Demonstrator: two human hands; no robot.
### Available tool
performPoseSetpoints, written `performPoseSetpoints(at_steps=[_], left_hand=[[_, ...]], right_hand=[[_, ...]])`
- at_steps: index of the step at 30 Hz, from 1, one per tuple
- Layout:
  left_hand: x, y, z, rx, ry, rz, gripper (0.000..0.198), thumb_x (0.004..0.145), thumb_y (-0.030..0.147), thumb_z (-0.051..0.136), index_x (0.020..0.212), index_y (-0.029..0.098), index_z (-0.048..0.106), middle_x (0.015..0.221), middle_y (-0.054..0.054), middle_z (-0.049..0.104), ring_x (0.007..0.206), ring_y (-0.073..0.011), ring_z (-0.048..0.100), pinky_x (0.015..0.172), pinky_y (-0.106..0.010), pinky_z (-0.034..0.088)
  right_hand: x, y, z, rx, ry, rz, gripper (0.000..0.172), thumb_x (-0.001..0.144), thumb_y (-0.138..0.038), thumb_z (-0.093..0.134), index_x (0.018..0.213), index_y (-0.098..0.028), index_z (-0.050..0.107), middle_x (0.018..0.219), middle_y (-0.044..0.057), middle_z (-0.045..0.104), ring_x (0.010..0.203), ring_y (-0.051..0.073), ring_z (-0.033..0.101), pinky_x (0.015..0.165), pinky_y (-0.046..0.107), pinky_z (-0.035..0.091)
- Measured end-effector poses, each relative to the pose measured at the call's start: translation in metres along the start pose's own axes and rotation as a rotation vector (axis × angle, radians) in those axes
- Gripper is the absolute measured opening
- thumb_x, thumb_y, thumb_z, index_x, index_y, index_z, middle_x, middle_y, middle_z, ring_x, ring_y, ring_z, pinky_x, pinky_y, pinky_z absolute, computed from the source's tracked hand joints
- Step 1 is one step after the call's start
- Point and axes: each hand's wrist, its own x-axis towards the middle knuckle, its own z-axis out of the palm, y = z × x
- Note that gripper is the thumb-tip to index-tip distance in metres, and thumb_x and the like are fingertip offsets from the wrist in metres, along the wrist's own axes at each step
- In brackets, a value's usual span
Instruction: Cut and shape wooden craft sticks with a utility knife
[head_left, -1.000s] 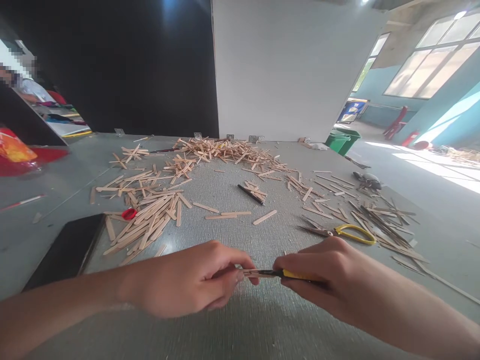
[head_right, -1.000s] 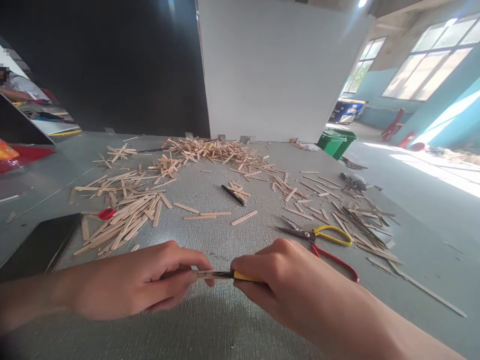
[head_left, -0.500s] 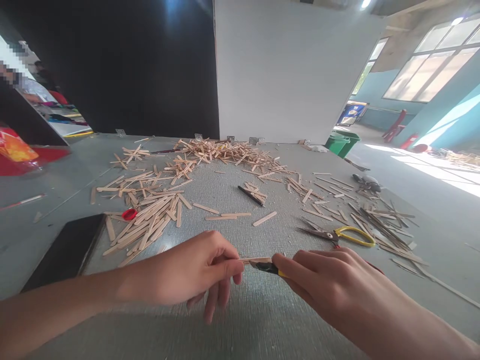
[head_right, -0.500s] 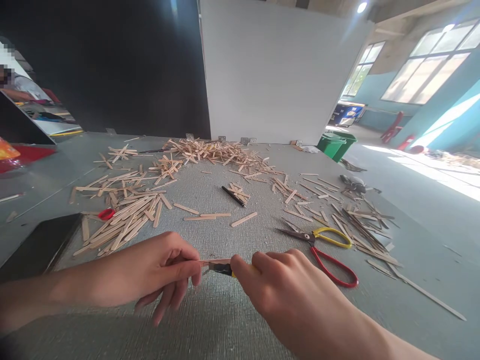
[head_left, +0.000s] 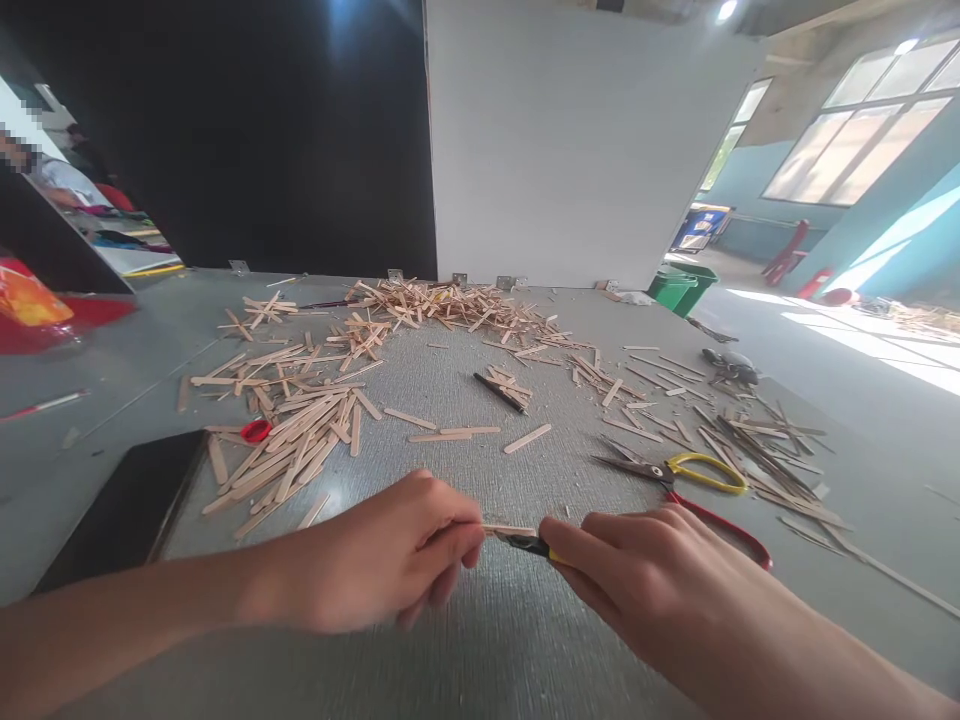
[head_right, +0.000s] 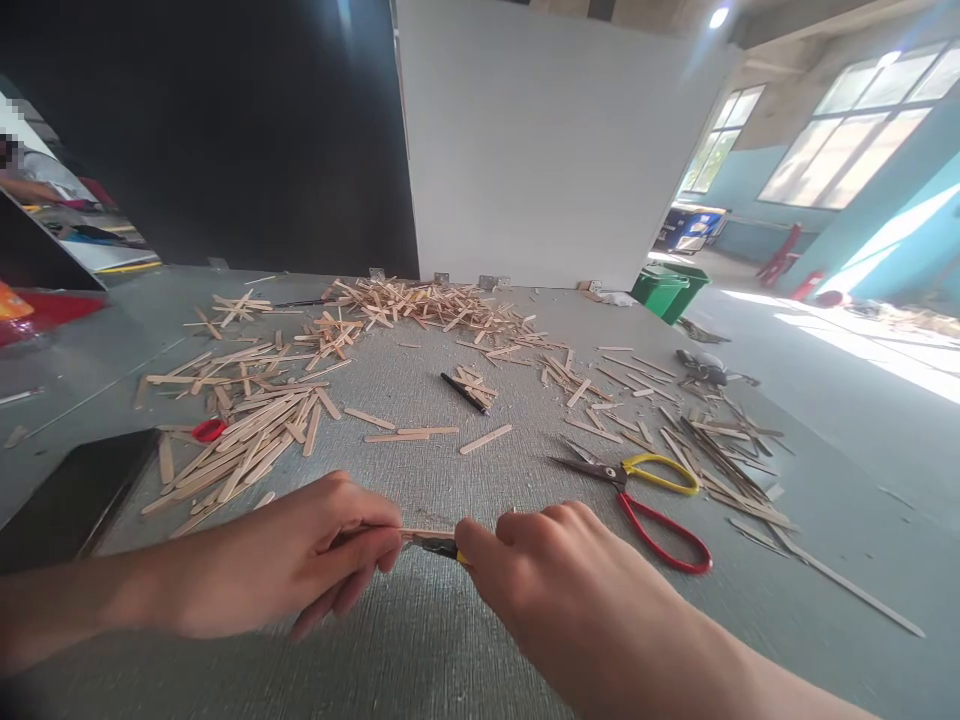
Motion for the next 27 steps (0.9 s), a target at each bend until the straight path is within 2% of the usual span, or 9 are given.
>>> performPoseSetpoints(at_steps=[5, 10, 12, 14, 17, 19, 21, 23, 27], left_hand=[[0.004, -0.004, 0.001, -0.004, 0.012, 0.041, 0.037, 0.11, 0.042, 0.036, 0.085, 0.021, 0.053, 0.068, 0.002, 0.06, 0.053, -0.0109, 0.052, 0.049, -0.019, 0.039], [0.007, -0.004, 0.003, 0.013, 0.018, 0.028, 0.031, 0.107, 0.035, 0.042, 0.081, 0.021, 0.051, 0.064, 0.005, 0.056, 0.051, -0.0097, 0.047, 0.049, -0.018, 0.037], [0.008, -0.004, 0.003, 0.026, 0.023, 0.039, 0.033, 0.108, 0.035, 0.039, 0.082, 0.021, 0.053, 0.064, 0.004, 0.058, 0.052, -0.01, 0.047, 0.049, -0.018, 0.038], [0.008, -0.004, 0.004, 0.034, 0.027, 0.055, 0.037, 0.109, 0.037, 0.037, 0.081, 0.021, 0.054, 0.065, 0.002, 0.059, 0.054, -0.0106, 0.048, 0.05, -0.018, 0.038], [0.006, -0.001, 0.003, 0.024, -0.017, 0.056, 0.04, 0.11, 0.04, 0.037, 0.08, 0.02, 0.053, 0.063, 0.003, 0.056, 0.052, -0.0104, 0.047, 0.05, -0.019, 0.039], [0.005, 0.002, 0.002, 0.014, -0.045, 0.052, 0.04, 0.111, 0.04, 0.037, 0.08, 0.02, 0.053, 0.062, 0.004, 0.055, 0.051, -0.0098, 0.047, 0.05, -0.018, 0.039], [0.003, 0.005, 0.001, 0.012, -0.07, 0.067, 0.039, 0.111, 0.037, 0.039, 0.078, 0.02, 0.053, 0.063, 0.004, 0.055, 0.051, -0.0093, 0.048, 0.05, -0.017, 0.04], [0.001, 0.007, 0.0, 0.011, -0.092, 0.077, 0.037, 0.109, 0.034, 0.042, 0.076, 0.02, 0.051, 0.064, 0.004, 0.056, 0.051, -0.0089, 0.049, 0.049, -0.017, 0.04], [0.0, 0.008, -0.001, 0.004, -0.118, 0.046, 0.034, 0.107, 0.031, 0.044, 0.076, 0.02, 0.051, 0.064, 0.004, 0.057, 0.049, -0.0082, 0.047, 0.048, -0.017, 0.039]], right_hand=[[-0.001, -0.009, 0.0, -0.035, -0.036, 0.03, 0.039, 0.071, 0.005, 0.056, 0.097, -0.024, 0.055, 0.076, -0.004, 0.063, 0.054, 0.015, 0.054, 0.054, 0.033, 0.028], [-0.01, -0.022, 0.013, -0.237, 0.111, -0.02, 0.033, 0.086, -0.004, 0.05, 0.115, -0.015, 0.061, 0.082, 0.005, 0.07, 0.06, 0.02, 0.063, 0.051, 0.034, 0.036], [-0.012, -0.024, 0.015, -0.252, 0.128, -0.026, 0.031, 0.089, -0.005, 0.05, 0.116, -0.014, 0.063, 0.081, 0.006, 0.071, 0.06, 0.021, 0.064, 0.05, 0.035, 0.037], [-0.008, -0.022, 0.011, -0.177, 0.07, -0.011, 0.029, 0.087, -0.004, 0.052, 0.11, -0.016, 0.066, 0.08, 0.004, 0.07, 0.058, 0.019, 0.062, 0.05, 0.033, 0.036], [0.005, -0.009, -0.006, 0.058, -0.137, 0.11, 0.02, 0.092, -0.006, 0.057, 0.081, -0.022, 0.063, 0.065, -0.004, 0.061, 0.049, 0.012, 0.05, 0.049, 0.03, 0.028], [0.014, 0.001, -0.016, 0.234, -0.247, 0.212, 0.03, 0.099, -0.015, 0.059, 0.071, -0.021, 0.055, 0.061, -0.006, 0.055, 0.054, 0.01, 0.05, 0.051, 0.027, 0.027], [0.02, 0.01, -0.023, 0.384, -0.308, 0.243, 0.032, 0.103, -0.025, 0.06, 0.071, -0.021, 0.055, 0.064, -0.006, 0.055, 0.062, 0.01, 0.051, 0.055, 0.024, 0.03], [0.022, 0.018, -0.024, 0.481, -0.332, 0.244, 0.028, 0.102, -0.029, 0.061, 0.076, -0.022, 0.06, 0.068, -0.006, 0.058, 0.069, 0.011, 0.051, 0.06, 0.023, 0.033], [0.025, 0.029, -0.02, 0.647, -0.403, 0.208, 0.025, 0.099, -0.029, 0.063, 0.076, -0.021, 0.064, 0.064, -0.007, 0.049, 0.063, 0.009, 0.038, 0.057, 0.023, 0.031]])
